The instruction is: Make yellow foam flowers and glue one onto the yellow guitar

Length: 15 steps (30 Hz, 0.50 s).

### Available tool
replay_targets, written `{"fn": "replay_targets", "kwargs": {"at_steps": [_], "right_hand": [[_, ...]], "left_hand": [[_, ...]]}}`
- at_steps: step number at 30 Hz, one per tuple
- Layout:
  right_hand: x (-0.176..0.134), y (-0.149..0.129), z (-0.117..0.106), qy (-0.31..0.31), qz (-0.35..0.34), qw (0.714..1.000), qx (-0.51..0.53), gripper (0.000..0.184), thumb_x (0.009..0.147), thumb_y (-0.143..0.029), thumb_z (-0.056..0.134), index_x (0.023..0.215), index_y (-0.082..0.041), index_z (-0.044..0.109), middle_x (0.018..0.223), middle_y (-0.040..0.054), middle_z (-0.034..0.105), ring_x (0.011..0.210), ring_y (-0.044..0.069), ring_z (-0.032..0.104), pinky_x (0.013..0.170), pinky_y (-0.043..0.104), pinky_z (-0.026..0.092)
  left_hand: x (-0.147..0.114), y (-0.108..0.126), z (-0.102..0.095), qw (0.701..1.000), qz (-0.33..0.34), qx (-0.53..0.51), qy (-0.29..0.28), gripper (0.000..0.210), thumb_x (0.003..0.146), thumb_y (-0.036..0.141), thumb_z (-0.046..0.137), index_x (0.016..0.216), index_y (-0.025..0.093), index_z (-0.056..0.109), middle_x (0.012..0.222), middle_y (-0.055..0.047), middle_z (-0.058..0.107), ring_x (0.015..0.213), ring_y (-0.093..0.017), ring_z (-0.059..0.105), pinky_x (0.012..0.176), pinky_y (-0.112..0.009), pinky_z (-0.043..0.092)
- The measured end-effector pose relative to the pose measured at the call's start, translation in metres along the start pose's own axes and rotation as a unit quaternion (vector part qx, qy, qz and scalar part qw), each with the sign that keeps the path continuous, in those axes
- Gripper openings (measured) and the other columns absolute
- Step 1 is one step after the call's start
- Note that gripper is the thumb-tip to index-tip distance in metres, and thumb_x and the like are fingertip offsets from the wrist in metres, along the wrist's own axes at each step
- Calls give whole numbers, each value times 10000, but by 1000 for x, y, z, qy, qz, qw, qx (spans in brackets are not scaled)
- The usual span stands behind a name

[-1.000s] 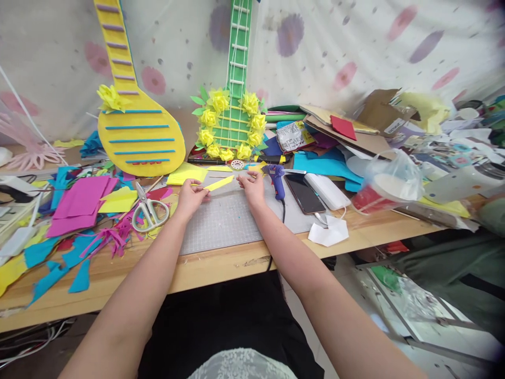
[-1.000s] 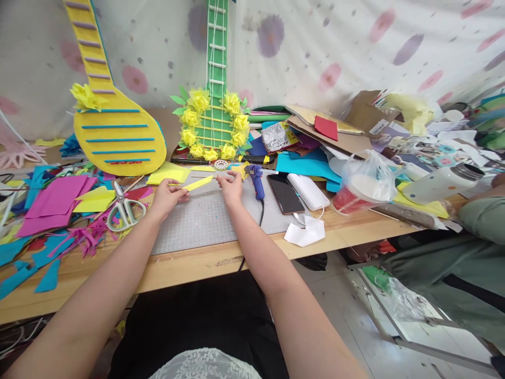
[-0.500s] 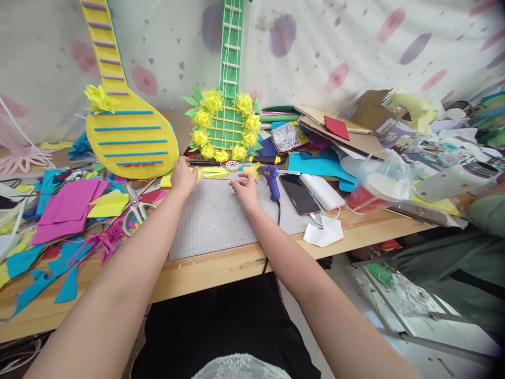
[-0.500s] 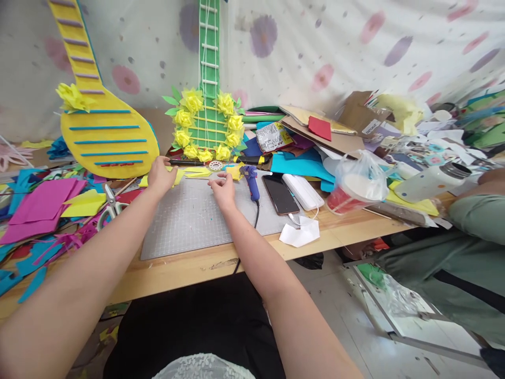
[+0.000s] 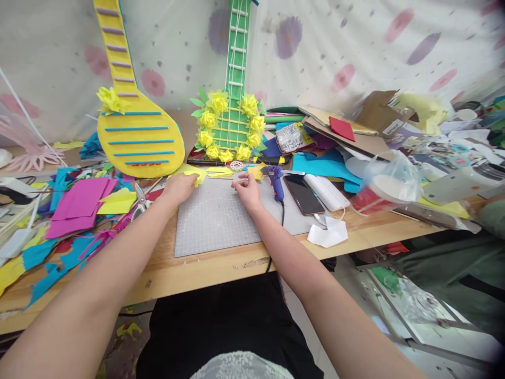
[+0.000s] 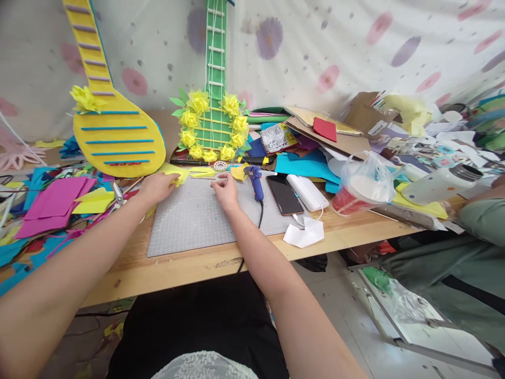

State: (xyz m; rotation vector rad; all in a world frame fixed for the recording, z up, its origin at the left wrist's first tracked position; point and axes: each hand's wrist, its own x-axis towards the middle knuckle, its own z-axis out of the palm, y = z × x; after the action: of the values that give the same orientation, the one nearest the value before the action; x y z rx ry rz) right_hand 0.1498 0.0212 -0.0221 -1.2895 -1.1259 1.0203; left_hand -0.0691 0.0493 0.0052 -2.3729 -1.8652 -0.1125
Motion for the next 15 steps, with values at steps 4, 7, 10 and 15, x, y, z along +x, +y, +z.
{"fn": "replay_targets", "kwargs": {"at_steps": [4,7,10,15], "right_hand": [[0,0,0,1,-3,1000,-1,249,682,-269,600,858,-224,429,666,-50,631,650,118,566,672,266,406],[-1,0,0,0,-1,1000,0,245,685,-261,598,862,-223,432,672,-50,631,659,121,574,671,266,406],[-1,0,0,-4,0,1000,-2,244,690,-259,595,867,-224,432,674,-51,629,646,119,568,665,267,408],[-1,1,0,-11,-22,999,-21,245,704,-279,585,892,-225,437,691,-44,623,655,124,556,709,292,425]], "left_hand": [[0,3,2,999,-9,39,-10,391,849,252,375,1148,219,626,925,-147,692,913,-304,636,779,-392,436],[-3,2,1,999,-29,23,10,397,865,267,348,1134,210,634,935,-150,692,909,-320,634,765,-407,431],[-5,1,-4,996,-67,-11,51,388,865,281,363,1137,210,630,952,-142,690,920,-319,628,768,-406,429],[-13,5,-18,966,-129,-116,193,353,863,255,401,1148,214,605,1035,-85,679,974,-260,599,850,-374,407]]}}
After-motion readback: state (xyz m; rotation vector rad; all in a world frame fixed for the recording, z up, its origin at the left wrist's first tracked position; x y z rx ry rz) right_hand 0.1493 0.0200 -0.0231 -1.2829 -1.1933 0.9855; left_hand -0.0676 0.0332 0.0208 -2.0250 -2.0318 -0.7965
